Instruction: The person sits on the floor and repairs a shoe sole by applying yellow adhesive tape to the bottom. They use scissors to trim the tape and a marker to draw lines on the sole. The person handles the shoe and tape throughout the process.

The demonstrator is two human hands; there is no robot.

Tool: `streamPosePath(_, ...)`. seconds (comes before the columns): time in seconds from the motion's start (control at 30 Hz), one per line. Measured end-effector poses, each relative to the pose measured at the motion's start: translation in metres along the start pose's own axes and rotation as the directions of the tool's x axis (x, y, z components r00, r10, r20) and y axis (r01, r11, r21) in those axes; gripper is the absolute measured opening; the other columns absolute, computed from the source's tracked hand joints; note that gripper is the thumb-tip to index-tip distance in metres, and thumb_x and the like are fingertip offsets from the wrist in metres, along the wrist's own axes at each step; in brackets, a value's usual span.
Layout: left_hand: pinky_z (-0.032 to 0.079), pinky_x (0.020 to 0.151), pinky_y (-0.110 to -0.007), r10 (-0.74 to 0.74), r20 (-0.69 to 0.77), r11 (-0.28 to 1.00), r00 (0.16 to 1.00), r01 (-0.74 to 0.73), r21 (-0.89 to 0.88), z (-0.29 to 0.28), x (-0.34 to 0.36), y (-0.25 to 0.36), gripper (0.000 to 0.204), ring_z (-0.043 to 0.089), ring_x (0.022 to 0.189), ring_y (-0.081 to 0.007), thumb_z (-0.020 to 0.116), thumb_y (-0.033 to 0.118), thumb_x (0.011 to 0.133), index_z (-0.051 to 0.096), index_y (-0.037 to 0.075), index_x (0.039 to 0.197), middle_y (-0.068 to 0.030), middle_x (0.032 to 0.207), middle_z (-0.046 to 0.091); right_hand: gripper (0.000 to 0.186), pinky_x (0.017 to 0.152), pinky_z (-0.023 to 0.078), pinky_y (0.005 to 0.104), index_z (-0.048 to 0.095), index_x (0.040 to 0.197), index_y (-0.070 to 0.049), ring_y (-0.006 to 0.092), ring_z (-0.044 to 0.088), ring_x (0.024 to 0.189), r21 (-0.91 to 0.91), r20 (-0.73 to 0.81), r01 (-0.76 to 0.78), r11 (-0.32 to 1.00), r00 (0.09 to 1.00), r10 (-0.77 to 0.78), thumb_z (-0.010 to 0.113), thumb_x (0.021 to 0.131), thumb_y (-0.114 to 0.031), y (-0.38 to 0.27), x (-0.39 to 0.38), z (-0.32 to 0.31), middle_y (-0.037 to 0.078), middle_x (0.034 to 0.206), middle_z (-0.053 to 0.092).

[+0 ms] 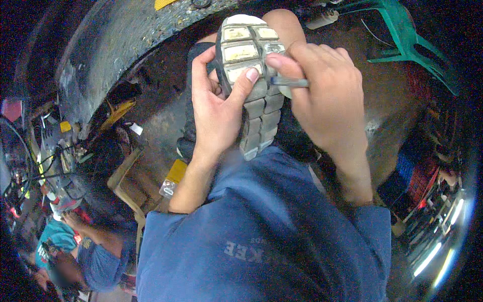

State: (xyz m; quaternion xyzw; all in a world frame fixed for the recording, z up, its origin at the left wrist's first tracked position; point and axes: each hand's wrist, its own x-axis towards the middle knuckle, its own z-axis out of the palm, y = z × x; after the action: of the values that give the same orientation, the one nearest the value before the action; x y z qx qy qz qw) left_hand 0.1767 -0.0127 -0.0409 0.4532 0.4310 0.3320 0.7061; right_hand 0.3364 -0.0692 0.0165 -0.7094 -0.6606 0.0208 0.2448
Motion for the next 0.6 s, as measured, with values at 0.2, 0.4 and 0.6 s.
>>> streamPosePath(0.2,0.060,0.091,-0.032,0.026,-0.051,1.000,0.998,-0.026,-0.009,-0.005,0.001,-0.002,0.061,0.073,0.108,-0.0213,0.078,0.003,0.094,0.038,0.001,0.141,-0.0187,0.119,0.073,0.016,0.073,0.048,0.0446,0.071,0.092,-0.010,0.0319,0.069,0.081,0.048,0.050,-0.010,0.999,0.999,0.008,0.070,0.094,-0.025,0.003,0.003,0.010,0.012,0.085,0.071)
streamPosePath(0.4,0.061,0.088,-0.032,0.038,-0.070,0.992,0.997,-0.029,0.123,0.001,0.003,0.004,0.063,0.074,0.104,-0.0210,0.083,0.003,0.089,0.041,-0.001,0.136,-0.0172,0.116,0.074,0.008,0.070,0.045,0.0442,0.071,0.094,-0.008,0.0339,0.063,0.076,-0.012,0.046,0.020,1.000,0.999,-0.019,0.070,0.095,-0.016,-0.008,0.005,0.010,0.011,0.082,0.065)
streamPosePath(0.6,0.060,0.087,-0.032,0.135,-0.139,0.969,0.981,-0.101,0.226,0.009,0.008,0.004,0.052,0.073,0.099,-0.0186,0.084,0.004,0.086,0.052,-0.002,0.126,-0.0155,0.111,0.073,0.011,0.076,0.047,0.0447,0.073,0.094,-0.012,0.0317,0.066,0.086,0.046,0.009,0.027,0.999,1.000,-0.027,0.073,0.087,-0.021,0.010,0.002,0.006,0.010,0.086,0.067)
